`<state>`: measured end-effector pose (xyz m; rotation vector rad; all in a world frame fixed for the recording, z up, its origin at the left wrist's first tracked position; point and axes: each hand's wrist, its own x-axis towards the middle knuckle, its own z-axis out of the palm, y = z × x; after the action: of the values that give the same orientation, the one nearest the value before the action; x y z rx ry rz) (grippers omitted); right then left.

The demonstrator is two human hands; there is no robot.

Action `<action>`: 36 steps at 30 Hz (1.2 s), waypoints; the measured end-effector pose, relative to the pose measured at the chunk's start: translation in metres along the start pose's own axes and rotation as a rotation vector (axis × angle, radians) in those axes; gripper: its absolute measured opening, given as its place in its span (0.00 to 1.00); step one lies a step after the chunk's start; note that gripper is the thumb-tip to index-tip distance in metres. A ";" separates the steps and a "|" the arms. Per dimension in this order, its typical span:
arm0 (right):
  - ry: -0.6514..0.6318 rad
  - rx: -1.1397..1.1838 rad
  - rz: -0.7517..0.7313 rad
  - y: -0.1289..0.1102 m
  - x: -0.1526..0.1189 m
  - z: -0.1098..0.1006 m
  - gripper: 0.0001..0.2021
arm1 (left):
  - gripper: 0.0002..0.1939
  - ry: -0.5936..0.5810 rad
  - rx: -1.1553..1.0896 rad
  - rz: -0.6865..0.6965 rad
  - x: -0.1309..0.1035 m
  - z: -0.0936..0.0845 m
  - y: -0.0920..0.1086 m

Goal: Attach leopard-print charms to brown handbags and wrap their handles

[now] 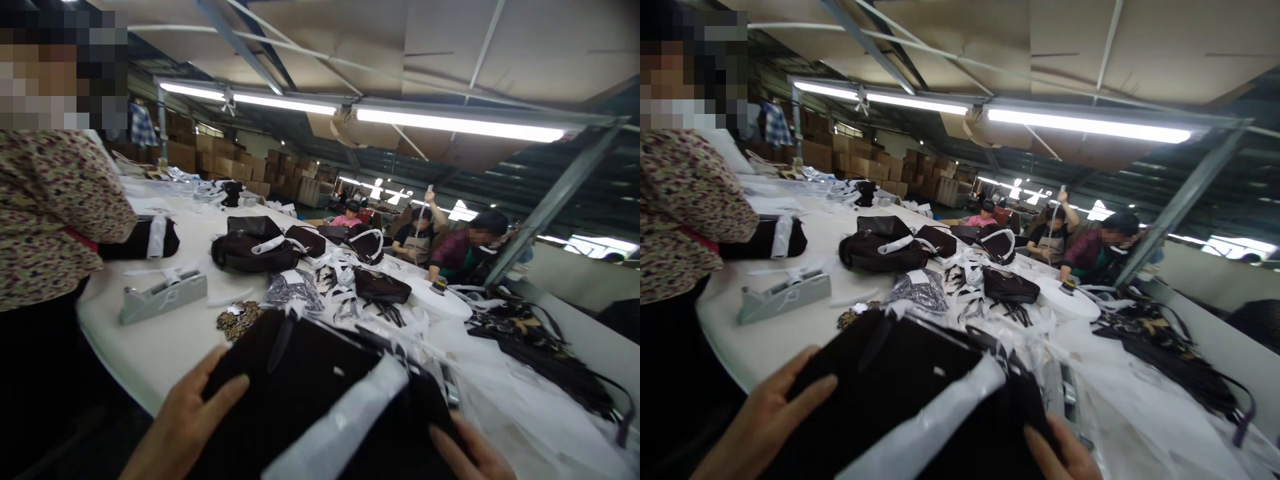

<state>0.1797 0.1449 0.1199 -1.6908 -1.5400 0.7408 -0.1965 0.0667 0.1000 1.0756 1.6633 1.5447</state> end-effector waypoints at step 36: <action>-0.146 0.764 0.465 0.056 0.374 0.074 0.21 | 0.11 -0.141 0.725 1.157 0.120 0.229 -0.249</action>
<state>0.1969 0.5237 0.0516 -1.4054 -0.7609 1.4921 -0.0929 0.2869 -0.1646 2.7994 1.5706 1.3426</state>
